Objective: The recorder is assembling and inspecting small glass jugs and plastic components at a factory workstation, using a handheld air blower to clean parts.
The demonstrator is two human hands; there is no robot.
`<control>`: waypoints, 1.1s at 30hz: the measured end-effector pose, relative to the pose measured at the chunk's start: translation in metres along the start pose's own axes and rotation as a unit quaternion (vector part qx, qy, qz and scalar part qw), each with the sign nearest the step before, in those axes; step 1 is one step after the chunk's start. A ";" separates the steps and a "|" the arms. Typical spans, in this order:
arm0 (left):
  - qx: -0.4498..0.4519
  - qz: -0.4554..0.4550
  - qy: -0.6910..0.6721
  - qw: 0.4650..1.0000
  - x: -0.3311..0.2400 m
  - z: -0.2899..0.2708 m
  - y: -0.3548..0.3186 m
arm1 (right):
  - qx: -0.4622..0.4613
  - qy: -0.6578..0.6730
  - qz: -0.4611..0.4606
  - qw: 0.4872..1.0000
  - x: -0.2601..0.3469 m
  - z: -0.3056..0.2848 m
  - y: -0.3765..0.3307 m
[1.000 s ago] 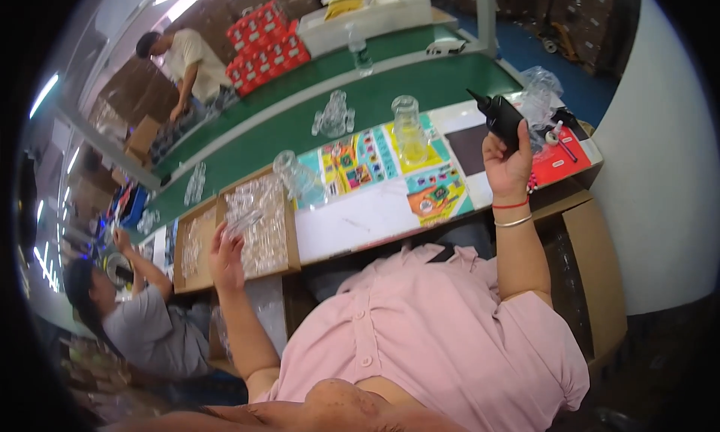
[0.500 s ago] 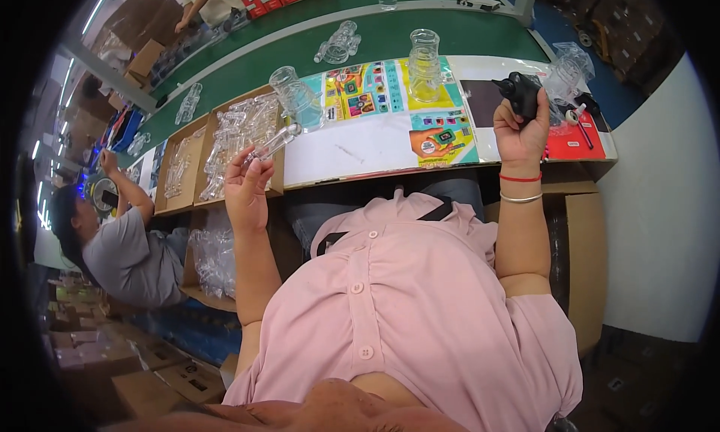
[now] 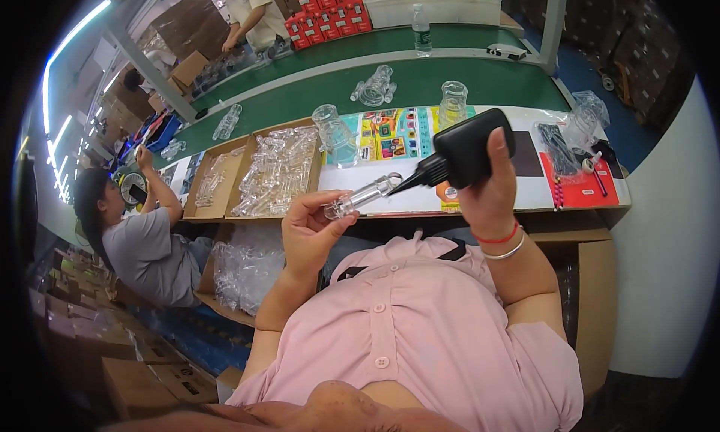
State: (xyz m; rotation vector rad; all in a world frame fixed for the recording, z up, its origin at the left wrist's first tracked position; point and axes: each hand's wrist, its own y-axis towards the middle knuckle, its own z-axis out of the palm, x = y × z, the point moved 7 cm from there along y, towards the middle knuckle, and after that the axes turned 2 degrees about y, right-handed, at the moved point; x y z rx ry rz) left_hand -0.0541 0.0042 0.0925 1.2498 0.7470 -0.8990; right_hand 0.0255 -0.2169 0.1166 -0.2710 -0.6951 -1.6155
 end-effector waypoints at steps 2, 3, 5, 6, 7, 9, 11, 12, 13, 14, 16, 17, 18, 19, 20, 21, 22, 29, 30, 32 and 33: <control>0.014 0.014 0.019 1.000 -0.001 0.003 0.003 | 0.067 -0.054 0.011 0.996 -0.002 0.012 -0.006; 0.023 0.038 0.058 0.997 -0.007 0.006 0.005 | 0.083 -0.082 -0.007 0.993 -0.001 0.017 -0.007; 0.031 0.067 0.089 0.993 -0.010 0.011 0.005 | 0.099 -0.109 -0.022 0.989 0.000 0.023 -0.006; 0.029 0.066 0.090 0.993 -0.011 0.011 0.007 | 0.112 -0.145 -0.042 0.982 0.002 0.027 -0.005; 0.019 0.062 0.093 0.994 -0.011 0.011 0.009 | 0.124 -0.180 -0.060 0.974 0.003 0.030 -0.005; 0.007 0.054 0.098 0.994 -0.007 0.011 0.013 | 0.121 -0.203 -0.079 0.968 0.000 0.023 -0.001; 0.010 0.057 0.083 0.995 -0.003 0.012 0.017 | 0.117 -0.226 -0.094 0.962 -0.003 0.021 0.003; 0.007 0.052 0.084 0.995 -0.002 0.010 0.019 | 0.133 -0.214 -0.101 0.962 -0.003 0.027 0.003; 0.014 0.053 0.105 0.993 -0.001 0.011 0.022 | 0.149 -0.202 -0.109 0.962 -0.003 0.031 0.004; 0.020 0.054 0.126 0.990 -0.001 0.011 0.025 | 0.148 -0.203 -0.103 0.963 -0.004 0.030 0.007; 0.017 0.056 0.112 0.992 0.000 0.012 0.030 | 0.180 -0.241 -0.098 0.949 -0.007 0.030 0.012; 0.018 0.064 0.098 0.993 0.001 0.013 0.032 | 0.178 -0.242 -0.094 0.949 -0.008 0.024 0.017; 0.016 0.060 0.097 0.993 0.003 0.013 0.034 | 0.191 -0.252 -0.142 0.938 -0.005 0.021 0.020; 0.016 0.066 0.115 0.991 0.005 0.013 0.035 | 0.203 -0.261 -0.191 0.924 -0.001 0.020 0.020; 0.016 0.071 0.134 0.988 0.006 0.013 0.037 | 0.202 -0.262 -0.186 0.925 -0.002 0.018 0.022; 0.014 0.067 0.134 0.989 0.009 0.014 0.039 | 0.206 -0.278 -0.190 0.919 -0.002 0.018 0.021; 0.010 0.073 0.133 0.988 0.010 0.014 0.041 | 0.210 -0.295 -0.193 0.912 -0.002 0.018 0.022; 0.004 0.083 0.187 0.979 0.023 0.013 0.053 | 0.206 -0.282 -0.181 0.920 -0.010 0.005 0.039; 0.003 0.079 0.187 0.979 0.026 0.012 0.055 | 0.204 -0.283 -0.176 0.921 -0.012 0.004 0.041; -0.002 0.112 0.224 0.968 0.026 0.012 0.058 | 0.186 -0.270 -0.125 0.936 -0.017 -0.001 0.049; -0.003 0.107 0.224 0.969 0.029 0.011 0.059 | 0.184 -0.270 -0.121 0.937 -0.019 -0.001 0.051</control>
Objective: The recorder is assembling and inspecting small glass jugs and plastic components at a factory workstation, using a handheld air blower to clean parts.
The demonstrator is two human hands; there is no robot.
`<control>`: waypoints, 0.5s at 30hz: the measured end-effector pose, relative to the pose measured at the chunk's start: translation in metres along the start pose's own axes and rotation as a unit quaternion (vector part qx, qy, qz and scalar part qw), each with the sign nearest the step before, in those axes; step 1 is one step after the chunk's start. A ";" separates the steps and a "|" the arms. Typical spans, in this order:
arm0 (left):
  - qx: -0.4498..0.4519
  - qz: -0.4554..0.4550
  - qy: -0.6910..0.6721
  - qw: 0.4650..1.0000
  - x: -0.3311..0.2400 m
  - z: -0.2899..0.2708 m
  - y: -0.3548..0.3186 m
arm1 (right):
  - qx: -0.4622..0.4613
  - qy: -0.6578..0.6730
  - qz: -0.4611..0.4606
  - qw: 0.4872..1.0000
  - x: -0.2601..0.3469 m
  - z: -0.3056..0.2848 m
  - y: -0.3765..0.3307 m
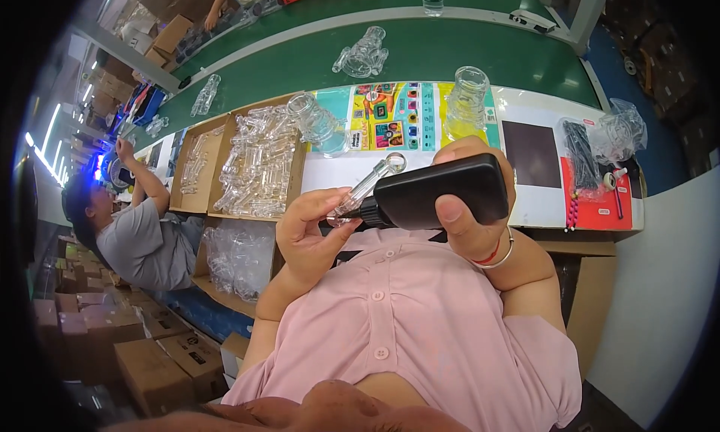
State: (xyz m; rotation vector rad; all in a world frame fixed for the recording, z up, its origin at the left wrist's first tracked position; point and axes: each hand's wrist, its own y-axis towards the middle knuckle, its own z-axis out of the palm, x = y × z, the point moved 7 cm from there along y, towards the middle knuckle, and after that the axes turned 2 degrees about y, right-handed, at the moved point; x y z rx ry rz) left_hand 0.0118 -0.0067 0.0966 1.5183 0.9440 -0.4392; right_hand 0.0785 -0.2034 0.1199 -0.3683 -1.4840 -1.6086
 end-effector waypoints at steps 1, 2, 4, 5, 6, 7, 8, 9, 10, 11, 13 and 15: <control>0.004 0.001 0.017 1.000 0.002 0.000 0.001 | -0.008 0.011 0.013 1.000 -0.004 -0.001 0.003; 0.007 0.003 0.034 0.999 0.004 0.001 0.003 | -0.014 0.021 0.026 0.999 -0.008 -0.003 0.007; 0.010 0.001 0.051 0.999 0.006 0.001 0.005 | 0.000 0.015 0.038 0.999 -0.013 -0.006 0.013; 0.013 0.004 0.069 0.998 0.006 0.001 0.006 | 0.015 0.009 0.045 0.999 -0.015 -0.006 0.015; 0.013 0.001 0.069 0.998 0.007 0.002 0.007 | 0.014 0.010 0.049 0.999 -0.016 -0.007 0.017; 0.013 0.002 0.074 0.997 0.007 0.002 0.008 | 0.022 0.008 0.047 0.999 -0.017 -0.007 0.019; 0.013 0.005 0.078 0.997 0.006 0.002 0.010 | 0.030 0.007 0.043 0.999 -0.016 -0.006 0.021; 0.014 0.003 0.078 0.997 0.005 0.002 0.011 | 0.030 0.007 0.045 0.999 -0.015 -0.006 0.021; 0.014 0.015 0.093 0.995 0.003 0.001 0.011 | 0.030 0.007 0.048 0.998 -0.015 -0.005 0.022; 0.015 0.027 0.107 0.994 0.001 0.001 0.012 | 0.030 0.006 0.050 0.998 -0.014 -0.005 0.023; 0.020 0.032 0.115 0.993 0.000 0.002 0.012 | 0.039 -0.003 0.044 0.998 -0.012 -0.005 0.023; 0.024 0.037 0.123 0.991 -0.001 0.002 0.012 | 0.049 -0.012 0.037 0.998 -0.008 -0.006 0.025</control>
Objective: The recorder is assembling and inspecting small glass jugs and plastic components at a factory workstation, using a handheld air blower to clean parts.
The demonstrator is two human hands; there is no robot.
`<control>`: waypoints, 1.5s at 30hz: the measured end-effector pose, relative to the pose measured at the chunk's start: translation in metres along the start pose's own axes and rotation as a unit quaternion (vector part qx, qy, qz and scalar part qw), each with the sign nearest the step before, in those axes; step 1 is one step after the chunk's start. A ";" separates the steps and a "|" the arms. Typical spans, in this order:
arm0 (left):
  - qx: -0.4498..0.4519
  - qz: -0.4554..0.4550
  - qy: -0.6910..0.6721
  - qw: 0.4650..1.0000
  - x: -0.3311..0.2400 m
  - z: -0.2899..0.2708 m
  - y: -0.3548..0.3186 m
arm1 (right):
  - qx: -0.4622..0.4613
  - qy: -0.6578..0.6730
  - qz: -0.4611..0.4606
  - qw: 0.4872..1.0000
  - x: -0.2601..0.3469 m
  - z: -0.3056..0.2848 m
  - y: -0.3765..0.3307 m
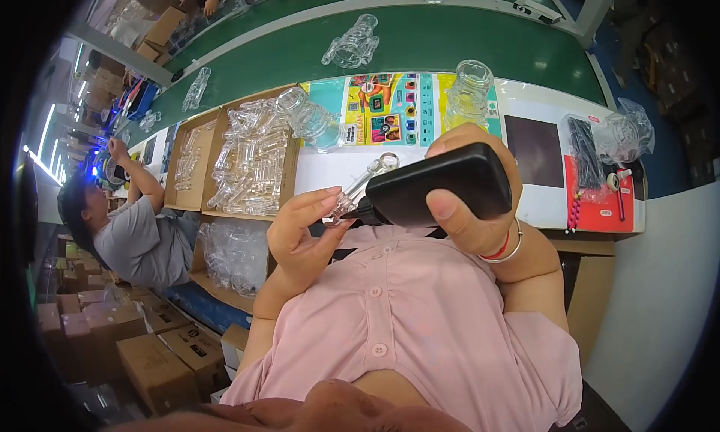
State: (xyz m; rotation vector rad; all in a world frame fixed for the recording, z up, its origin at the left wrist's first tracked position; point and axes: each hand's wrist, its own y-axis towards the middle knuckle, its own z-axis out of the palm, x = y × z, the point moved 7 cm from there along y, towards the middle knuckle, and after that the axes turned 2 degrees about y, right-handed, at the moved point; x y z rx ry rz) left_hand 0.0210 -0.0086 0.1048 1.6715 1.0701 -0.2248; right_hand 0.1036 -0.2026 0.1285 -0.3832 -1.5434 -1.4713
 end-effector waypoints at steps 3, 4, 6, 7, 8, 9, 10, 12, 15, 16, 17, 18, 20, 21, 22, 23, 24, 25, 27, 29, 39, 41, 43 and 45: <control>-0.001 0.014 0.030 0.999 -0.006 -0.002 0.002 | 0.045 -0.052 -0.045 0.997 0.015 0.006 -0.004; -0.001 0.019 0.045 0.999 -0.008 -0.003 0.002 | 0.046 -0.053 -0.045 0.997 0.018 0.004 -0.005; 0.000 0.026 0.061 0.998 -0.011 -0.003 0.003 | 0.124 -0.138 -0.126 0.975 0.032 0.013 -0.010; 0.000 0.029 0.069 0.997 -0.012 -0.002 0.003 | 0.126 -0.134 -0.137 0.973 0.033 0.014 -0.015; -0.001 0.030 0.079 0.996 -0.012 -0.003 0.003 | 0.140 -0.146 -0.161 0.966 0.037 0.017 -0.019; -0.002 0.030 0.081 0.996 -0.012 -0.003 0.001 | 0.161 -0.153 -0.161 0.962 0.039 0.020 -0.022; -0.002 0.022 0.075 0.997 -0.011 -0.003 0.000 | 0.181 -0.160 -0.161 0.957 0.041 0.024 -0.025; -0.002 0.014 0.067 0.998 -0.010 -0.004 0.000 | 0.197 -0.161 -0.186 0.949 0.046 0.027 -0.028; 0.015 -0.030 0.042 0.999 -0.005 -0.002 0.002 | 0.206 -0.162 -0.229 0.938 0.052 0.030 -0.032; 0.038 -0.068 -0.030 0.997 0.002 0.002 0.002 | 0.201 -0.161 -0.248 0.934 0.054 0.030 -0.034; 0.058 -0.108 -0.098 0.988 0.008 0.006 -0.001 | 0.207 -0.132 -0.251 0.936 0.052 0.028 -0.034; 0.057 -0.108 -0.096 0.988 0.007 0.007 -0.003 | 0.208 -0.130 -0.251 0.936 0.050 0.027 -0.034; 0.046 -0.272 -0.375 0.885 0.020 0.021 -0.016 | 0.184 -0.109 -0.276 0.937 0.052 0.022 -0.034; 0.047 -0.272 -0.375 0.885 0.022 0.022 -0.017 | 0.184 -0.109 -0.276 0.937 0.052 0.020 -0.033; 0.060 -0.264 -0.408 0.872 0.023 0.024 -0.017 | 0.189 -0.094 -0.267 0.940 0.051 0.019 -0.032; 0.070 -0.257 -0.439 0.858 0.023 0.026 -0.018 | 0.196 -0.076 -0.258 0.943 0.049 0.019 -0.031; 0.069 -0.257 -0.438 0.859 0.024 0.025 -0.018 | 0.196 -0.075 -0.258 0.943 0.049 0.019 -0.032; 0.069 -0.264 -0.446 0.852 0.024 0.025 -0.019 | 0.197 -0.073 -0.239 0.948 0.047 0.019 -0.032; 0.075 -0.270 -0.458 0.843 0.025 0.028 -0.017 | 0.193 -0.078 -0.220 0.953 0.044 0.018 -0.031; 0.072 -0.255 -0.481 0.836 0.027 0.030 -0.017 | 0.194 -0.046 -0.251 0.947 0.042 0.016 -0.035; 0.021 -0.193 -0.355 0.915 0.028 0.021 -0.011 | 0.219 -0.080 -0.441 0.867 0.044 0.032 -0.046; -0.007 -0.175 -0.301 0.937 0.028 0.015 -0.010 | 0.214 -0.089 -0.453 0.861 0.042 0.032 -0.048; -0.014 -0.167 -0.273 0.947 0.027 0.014 -0.009 | 0.213 -0.102 -0.468 0.852 0.041 0.032 -0.050; -0.021 -0.158 -0.245 0.956 0.027 0.013 -0.007 | 0.211 -0.108 -0.466 0.852 0.040 0.032 -0.050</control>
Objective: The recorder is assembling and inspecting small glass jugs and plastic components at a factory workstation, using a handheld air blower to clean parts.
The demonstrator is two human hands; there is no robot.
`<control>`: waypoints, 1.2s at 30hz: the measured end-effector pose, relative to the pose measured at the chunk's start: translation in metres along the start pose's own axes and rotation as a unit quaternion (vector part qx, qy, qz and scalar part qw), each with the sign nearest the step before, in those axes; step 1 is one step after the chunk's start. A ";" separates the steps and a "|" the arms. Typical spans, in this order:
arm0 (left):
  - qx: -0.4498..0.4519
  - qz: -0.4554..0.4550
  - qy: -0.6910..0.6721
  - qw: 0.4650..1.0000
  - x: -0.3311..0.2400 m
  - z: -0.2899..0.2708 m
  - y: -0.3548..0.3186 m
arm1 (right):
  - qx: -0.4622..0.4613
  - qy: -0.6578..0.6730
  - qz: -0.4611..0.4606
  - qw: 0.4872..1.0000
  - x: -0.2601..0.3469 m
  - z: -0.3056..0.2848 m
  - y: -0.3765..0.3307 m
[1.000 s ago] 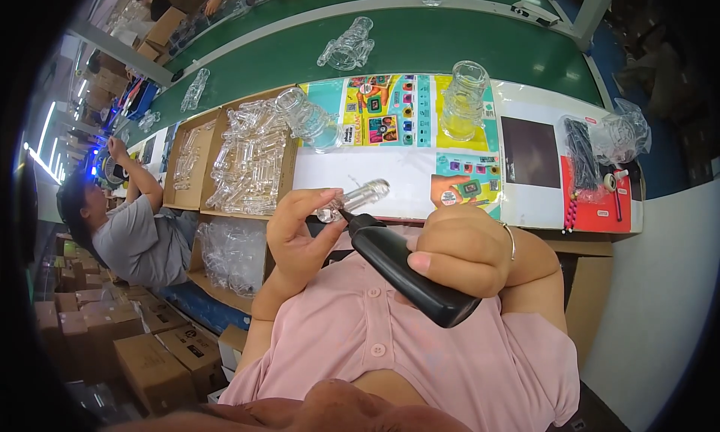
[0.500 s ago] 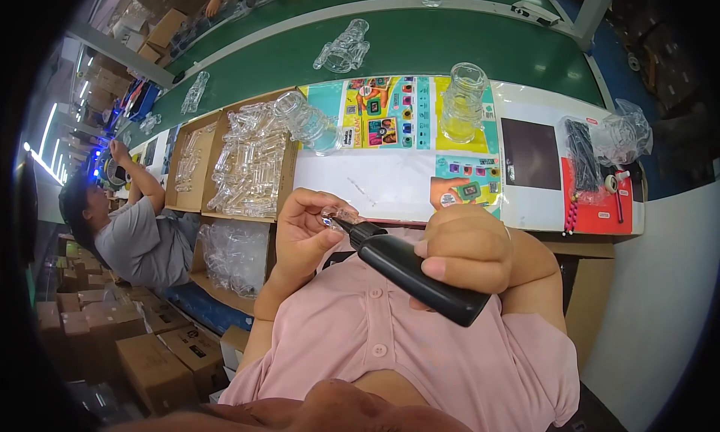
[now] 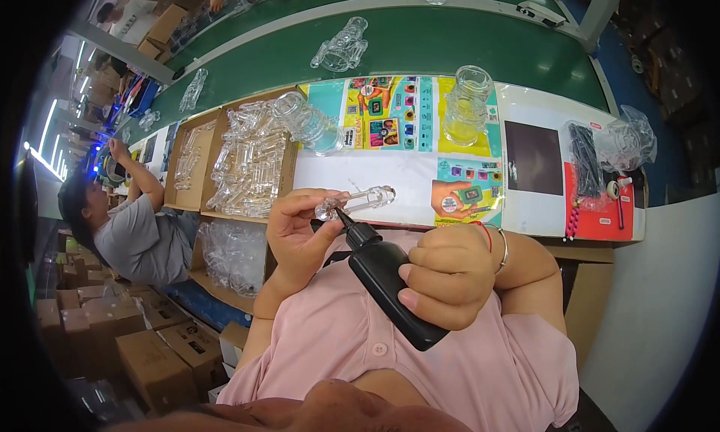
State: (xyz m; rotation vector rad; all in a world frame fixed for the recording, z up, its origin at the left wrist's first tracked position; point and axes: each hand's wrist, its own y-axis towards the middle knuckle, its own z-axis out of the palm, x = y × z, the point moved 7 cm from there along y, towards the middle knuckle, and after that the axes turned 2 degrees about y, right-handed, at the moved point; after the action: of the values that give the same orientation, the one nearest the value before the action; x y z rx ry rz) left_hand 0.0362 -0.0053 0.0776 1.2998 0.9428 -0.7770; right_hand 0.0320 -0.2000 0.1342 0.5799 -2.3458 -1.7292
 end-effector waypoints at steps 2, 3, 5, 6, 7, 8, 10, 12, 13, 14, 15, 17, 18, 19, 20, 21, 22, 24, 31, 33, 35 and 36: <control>-0.012 0.065 0.089 0.994 -0.006 -0.001 0.001 | 0.001 -0.006 0.003 1.000 0.000 -0.001 -0.001; -0.012 0.065 0.089 0.994 -0.004 -0.002 0.003 | 0.004 -0.011 0.009 1.000 -0.001 -0.001 -0.001; 0.000 0.123 0.187 0.975 -0.008 0.000 0.005 | 0.006 -0.016 0.016 1.000 -0.003 -0.004 -0.002; 0.000 0.123 0.187 0.975 -0.008 0.001 0.007 | 0.018 -0.001 0.039 0.999 -0.007 -0.005 -0.003; 0.002 0.135 0.213 0.968 -0.010 0.003 0.008 | 0.031 0.015 0.063 0.997 -0.011 -0.006 -0.004; 0.002 0.147 0.241 0.959 -0.011 0.004 0.008 | 0.030 0.017 0.062 0.997 -0.012 -0.008 -0.002; -0.008 0.146 0.237 0.960 -0.007 0.003 0.010 | 0.014 0.029 0.128 0.991 -0.023 -0.013 -0.002; -0.014 0.149 0.227 0.962 -0.005 0.005 0.014 | -0.013 0.045 0.219 0.975 -0.028 -0.021 -0.017; -0.010 0.134 0.216 0.967 -0.001 0.006 0.017 | -0.041 0.063 0.308 0.948 -0.036 -0.024 -0.031; -0.008 0.119 0.209 0.971 0.002 0.007 0.019 | -0.123 0.107 0.357 0.920 -0.045 -0.028 -0.045; -0.009 0.121 0.210 0.970 0.004 0.008 0.021 | -0.206 0.114 0.416 0.878 -0.052 -0.032 -0.057; -0.014 -0.009 0.146 0.989 0.031 0.006 0.024 | -0.356 0.124 0.451 0.809 -0.072 -0.038 -0.068; -0.007 -0.028 0.099 0.995 0.043 0.007 0.027 | -0.463 0.154 0.496 0.718 -0.079 -0.038 -0.089; -0.007 -0.058 0.068 0.996 0.059 0.010 0.032 | -0.558 0.181 0.532 0.610 -0.082 -0.035 -0.113; -0.008 -0.088 0.039 0.995 0.077 0.012 0.037 | -0.616 0.166 0.518 0.570 -0.089 -0.038 -0.124; 0.015 -0.124 0.040 0.991 0.100 0.014 0.041 | -0.628 0.240 0.505 0.542 -0.098 -0.036 -0.131; 0.008 -0.147 0.039 0.988 0.124 0.015 0.045 | -0.612 0.291 0.509 0.531 -0.102 -0.037 -0.141; -0.007 -0.198 0.068 0.978 0.169 0.015 0.050 | -0.595 0.328 0.524 0.513 -0.101 -0.034 -0.149; 0.002 0.043 0.382 0.923 0.162 0.018 0.060 | -0.597 0.292 0.531 0.526 -0.091 -0.040 -0.143; -0.028 0.144 0.418 0.897 0.125 0.016 0.051 | -0.644 0.256 0.518 0.501 -0.089 -0.045 -0.142; 0.059 0.137 0.361 0.920 0.096 0.004 0.041 | -0.640 0.245 0.521 0.508 -0.088 -0.051 -0.145; 0.056 0.144 0.364 0.918 0.087 -0.010 0.037 | -0.644 0.231 0.519 0.512 -0.087 -0.055 -0.151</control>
State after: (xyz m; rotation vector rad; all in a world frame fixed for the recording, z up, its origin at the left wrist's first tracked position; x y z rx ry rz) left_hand 0.1050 0.0131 0.0152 1.8317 1.2541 -0.0929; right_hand 0.1621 -0.2515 0.0170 -0.5222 -0.2525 -1.6224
